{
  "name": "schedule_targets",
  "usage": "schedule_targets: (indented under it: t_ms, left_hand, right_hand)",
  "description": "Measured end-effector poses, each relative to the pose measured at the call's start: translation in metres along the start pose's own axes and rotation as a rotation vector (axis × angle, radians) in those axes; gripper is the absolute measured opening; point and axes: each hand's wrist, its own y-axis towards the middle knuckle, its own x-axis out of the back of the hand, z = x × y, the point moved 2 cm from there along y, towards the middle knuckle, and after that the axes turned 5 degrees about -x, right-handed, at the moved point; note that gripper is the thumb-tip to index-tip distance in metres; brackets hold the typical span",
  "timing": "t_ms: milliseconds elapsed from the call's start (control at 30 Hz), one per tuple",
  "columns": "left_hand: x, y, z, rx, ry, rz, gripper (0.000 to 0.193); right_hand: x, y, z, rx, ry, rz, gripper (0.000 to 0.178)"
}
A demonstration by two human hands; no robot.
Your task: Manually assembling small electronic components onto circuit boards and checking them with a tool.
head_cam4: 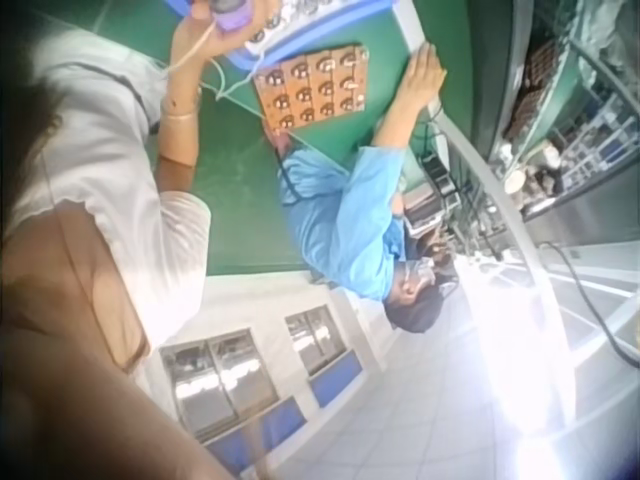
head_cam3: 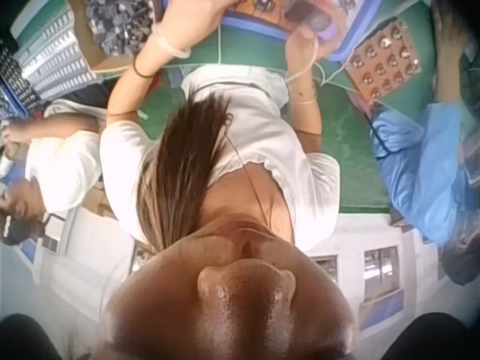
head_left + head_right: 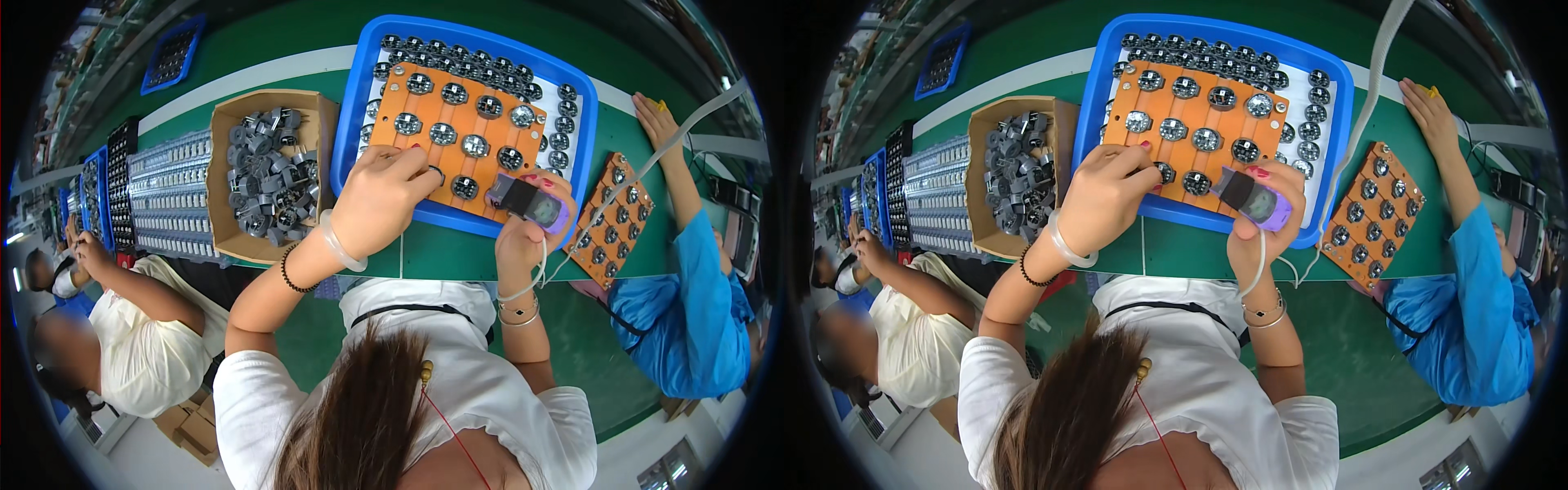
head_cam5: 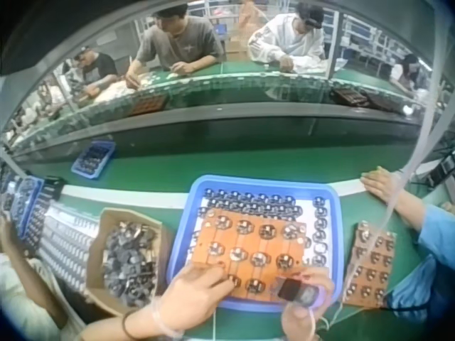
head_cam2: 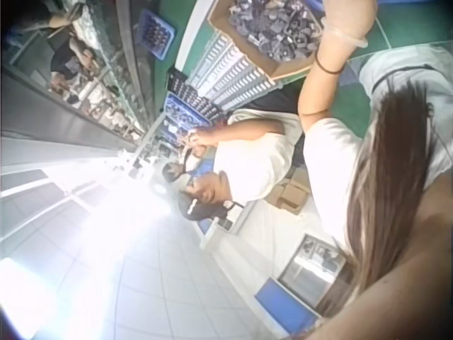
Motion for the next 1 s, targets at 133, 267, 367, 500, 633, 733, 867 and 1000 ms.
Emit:
schedule_targets:
  t_ms: [133, 267, 367, 500, 633, 733, 867, 1000]
  left_hand:
    - [0.0004, 0.0009, 0.0028, 0.012, -0.015, 0.053, 0.019]
    - [0.0012, 0.0014, 0.0045, 0.023, -0.041, 0.114, 0.022]
    - [0.0012, 0.0024, 0.0026, 0.030, -0.026, 0.123, 0.023]
    - [-0.0020, 0.0007, 0.0030, 0.026, -0.026, 0.119, 0.022]
    - [0.0018, 0.0030, 0.0038, -0.045, 0.060, 0.090, 0.020]
    - [0.0033, 0.0054, 0.0041, -0.093, 0.110, 0.063, 0.018]
    - [-0.0017, 0.0036, 0.0059, -0.151, 0.195, 0.051, 0.016]
    - [0.0030, 0.0030, 0.0042, -0.118, 0.076, 0.137, 0.016]
  right_hand:
    - [-0.0012, -0.0039, -0.0040, 0.039, -0.088, -0.012, 0.063]
    - [-0.0038, -0.0036, 0.0002, 0.102, -0.214, -0.001, 0.060]
    - [-0.0034, -0.0023, 0.0008, 0.116, -0.271, 0.007, 0.059]
    - [-0.0059, -0.0006, 0.0018, 0.070, -0.246, -0.016, 0.061]
    - [-0.0072, -0.0006, 0.0014, 0.058, -0.223, -0.024, 0.061]
    - [-0.0070, 0.0003, -0.0002, 0.078, -0.213, -0.014, 0.062]
    - [-0.0070, 0.0003, -0.0012, 0.082, -0.256, -0.011, 0.061]
    - [-0.0049, 0.0015, -0.0025, 0.132, -0.325, -0.010, 0.062]
